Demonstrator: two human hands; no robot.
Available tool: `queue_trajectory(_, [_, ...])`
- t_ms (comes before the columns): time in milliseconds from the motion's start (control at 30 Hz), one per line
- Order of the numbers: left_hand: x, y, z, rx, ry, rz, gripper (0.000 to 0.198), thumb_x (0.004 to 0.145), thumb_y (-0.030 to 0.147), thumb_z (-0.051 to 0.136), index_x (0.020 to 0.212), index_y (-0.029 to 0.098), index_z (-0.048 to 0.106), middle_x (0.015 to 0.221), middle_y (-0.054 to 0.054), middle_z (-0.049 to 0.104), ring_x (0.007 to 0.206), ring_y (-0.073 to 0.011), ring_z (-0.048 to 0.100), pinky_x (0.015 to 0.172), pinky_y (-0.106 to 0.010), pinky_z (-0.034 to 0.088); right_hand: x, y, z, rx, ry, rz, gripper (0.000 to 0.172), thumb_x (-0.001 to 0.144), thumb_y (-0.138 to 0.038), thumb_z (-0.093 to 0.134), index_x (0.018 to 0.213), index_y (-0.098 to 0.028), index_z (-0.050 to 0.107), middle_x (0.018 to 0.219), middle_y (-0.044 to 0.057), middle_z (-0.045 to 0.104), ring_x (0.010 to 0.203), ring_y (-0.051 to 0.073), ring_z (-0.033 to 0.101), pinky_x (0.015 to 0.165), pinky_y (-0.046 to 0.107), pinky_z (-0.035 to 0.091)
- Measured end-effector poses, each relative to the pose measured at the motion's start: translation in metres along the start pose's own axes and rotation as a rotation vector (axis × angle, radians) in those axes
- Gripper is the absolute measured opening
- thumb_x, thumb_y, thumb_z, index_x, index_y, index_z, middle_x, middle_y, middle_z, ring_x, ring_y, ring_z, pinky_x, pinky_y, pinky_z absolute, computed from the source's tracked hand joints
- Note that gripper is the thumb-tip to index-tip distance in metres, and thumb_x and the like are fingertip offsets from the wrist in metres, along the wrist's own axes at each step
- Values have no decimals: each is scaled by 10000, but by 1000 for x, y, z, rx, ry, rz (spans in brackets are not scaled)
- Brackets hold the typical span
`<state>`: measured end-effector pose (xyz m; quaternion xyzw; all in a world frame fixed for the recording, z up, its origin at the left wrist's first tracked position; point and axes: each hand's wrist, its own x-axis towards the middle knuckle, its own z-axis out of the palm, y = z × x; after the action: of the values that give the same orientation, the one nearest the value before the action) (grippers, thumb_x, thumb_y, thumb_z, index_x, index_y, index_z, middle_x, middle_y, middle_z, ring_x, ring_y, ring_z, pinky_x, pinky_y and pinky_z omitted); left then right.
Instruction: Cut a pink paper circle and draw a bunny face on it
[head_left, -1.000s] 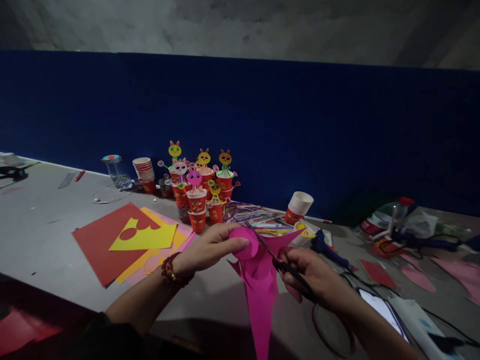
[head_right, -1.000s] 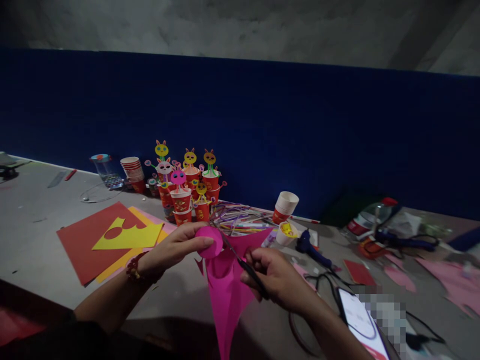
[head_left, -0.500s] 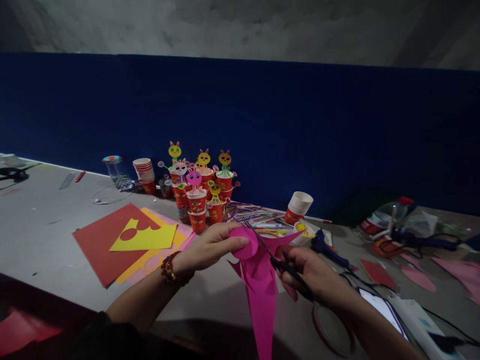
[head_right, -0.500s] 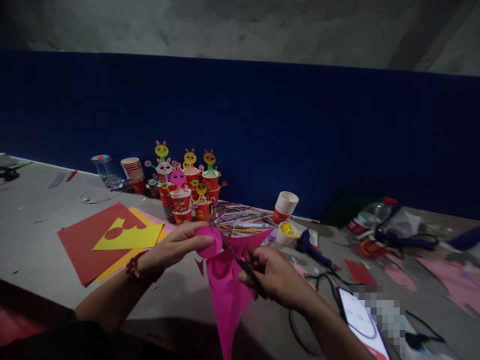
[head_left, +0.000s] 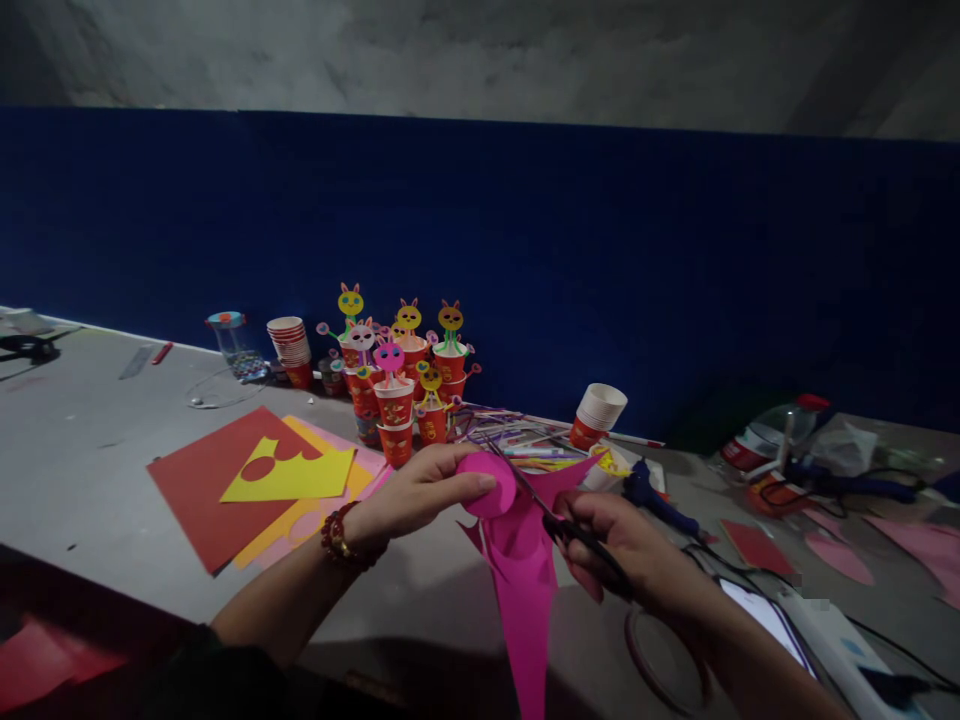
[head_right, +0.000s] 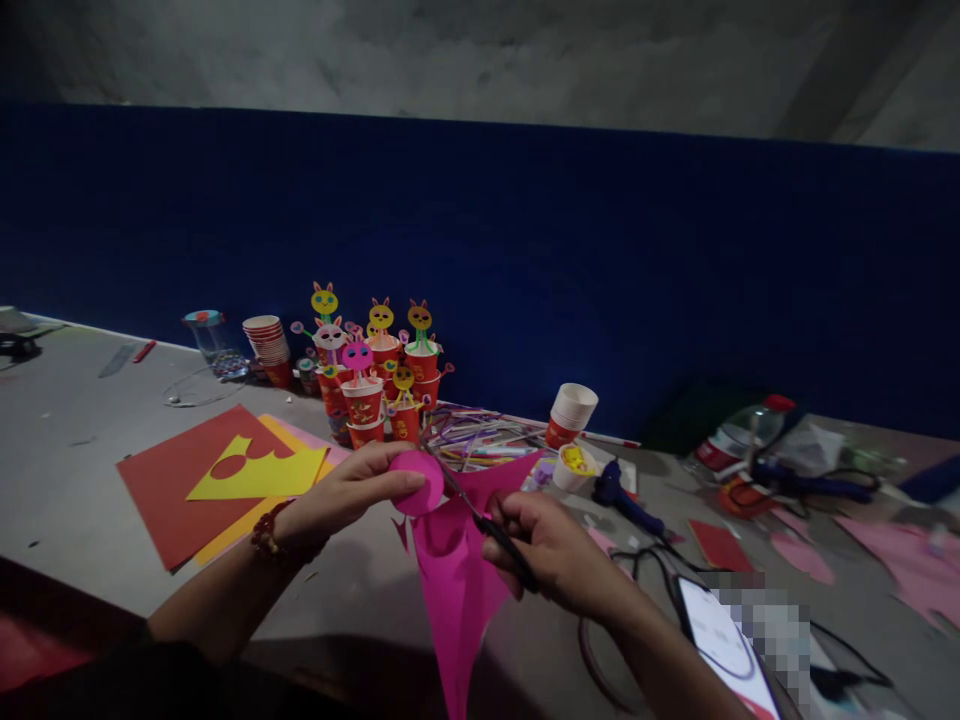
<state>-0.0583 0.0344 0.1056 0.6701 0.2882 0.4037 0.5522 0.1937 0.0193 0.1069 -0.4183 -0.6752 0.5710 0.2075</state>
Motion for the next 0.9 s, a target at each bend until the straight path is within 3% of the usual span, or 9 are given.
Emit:
queue_trajectory(233, [0, 4, 0, 16, -15, 16, 278, 913, 393, 616, 910, 120, 670, 813, -40, 616, 745, -139, 530, 675, -248, 406, 0, -5, 2, 18, 7, 7, 488, 694, -635, 706, 724, -214, 463, 510, -55, 523, 445, 83, 401, 441, 219, 228])
queue_trajectory(900, [2, 8, -12, 21, -69, 22, 220, 906, 347, 625, 864, 133, 658, 789, -24, 607, 717, -121, 527, 660, -229, 415, 7, -9, -4, 29, -18, 22, 574, 635, -711, 727, 747, -191, 512, 516, -62, 526, 436, 77, 422, 448, 213, 244])
